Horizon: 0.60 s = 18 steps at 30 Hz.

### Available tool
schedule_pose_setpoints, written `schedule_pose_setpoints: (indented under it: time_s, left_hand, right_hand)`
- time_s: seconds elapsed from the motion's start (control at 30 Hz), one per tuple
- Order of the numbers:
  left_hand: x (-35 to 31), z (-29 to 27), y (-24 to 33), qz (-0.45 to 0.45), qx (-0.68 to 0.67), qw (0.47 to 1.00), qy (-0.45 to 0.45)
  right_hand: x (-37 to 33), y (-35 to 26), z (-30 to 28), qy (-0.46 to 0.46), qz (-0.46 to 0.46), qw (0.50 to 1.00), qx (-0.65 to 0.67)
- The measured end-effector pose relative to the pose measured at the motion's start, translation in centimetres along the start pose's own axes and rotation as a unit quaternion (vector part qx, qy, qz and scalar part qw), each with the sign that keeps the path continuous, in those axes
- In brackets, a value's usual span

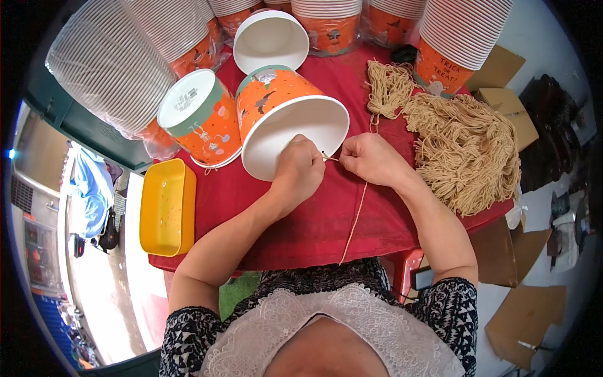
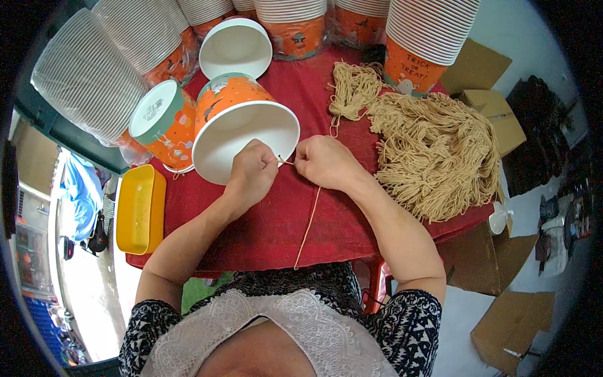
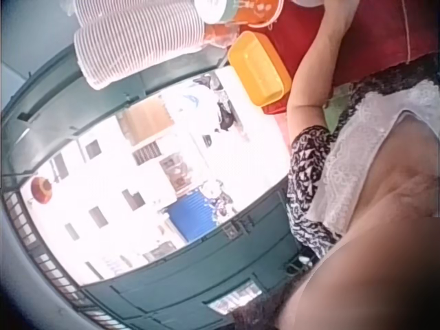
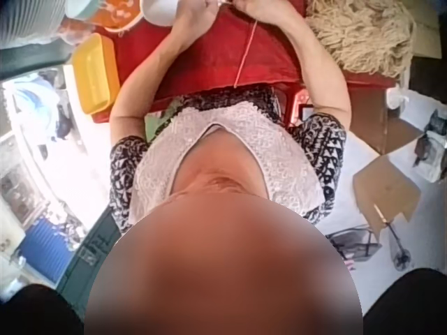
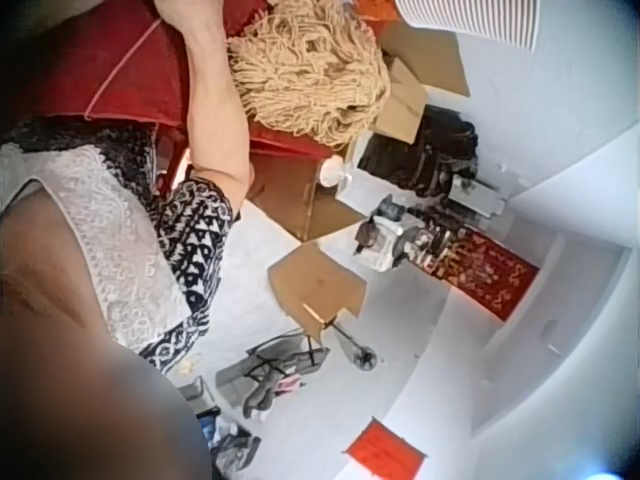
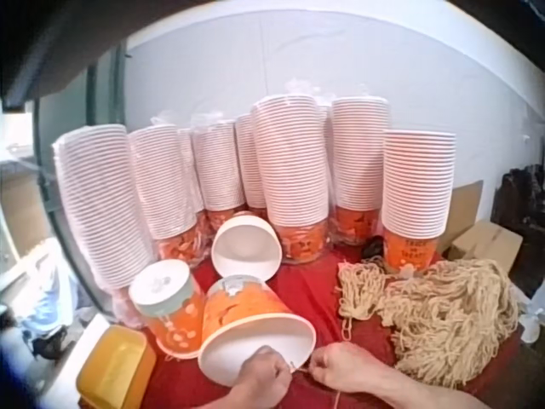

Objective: Attaching and knotting strings onto paper buckets for packaging.

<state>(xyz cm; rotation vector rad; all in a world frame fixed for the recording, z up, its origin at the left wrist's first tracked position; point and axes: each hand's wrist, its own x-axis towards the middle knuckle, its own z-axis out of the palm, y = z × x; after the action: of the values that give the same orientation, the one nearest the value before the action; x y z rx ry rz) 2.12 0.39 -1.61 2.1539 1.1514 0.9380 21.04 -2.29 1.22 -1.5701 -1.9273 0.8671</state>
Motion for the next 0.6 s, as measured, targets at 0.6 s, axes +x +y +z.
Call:
schedule_pose_setpoints:
  time_s: [0.6]
  left_hand:
    - [0.7, -0.2, 0.2, -0.103, -0.010, 0.994, -0.026]
  right_hand:
    - [0.3, 1.1, -0.5, -0.034, 0.025, 0.999, 0.024]
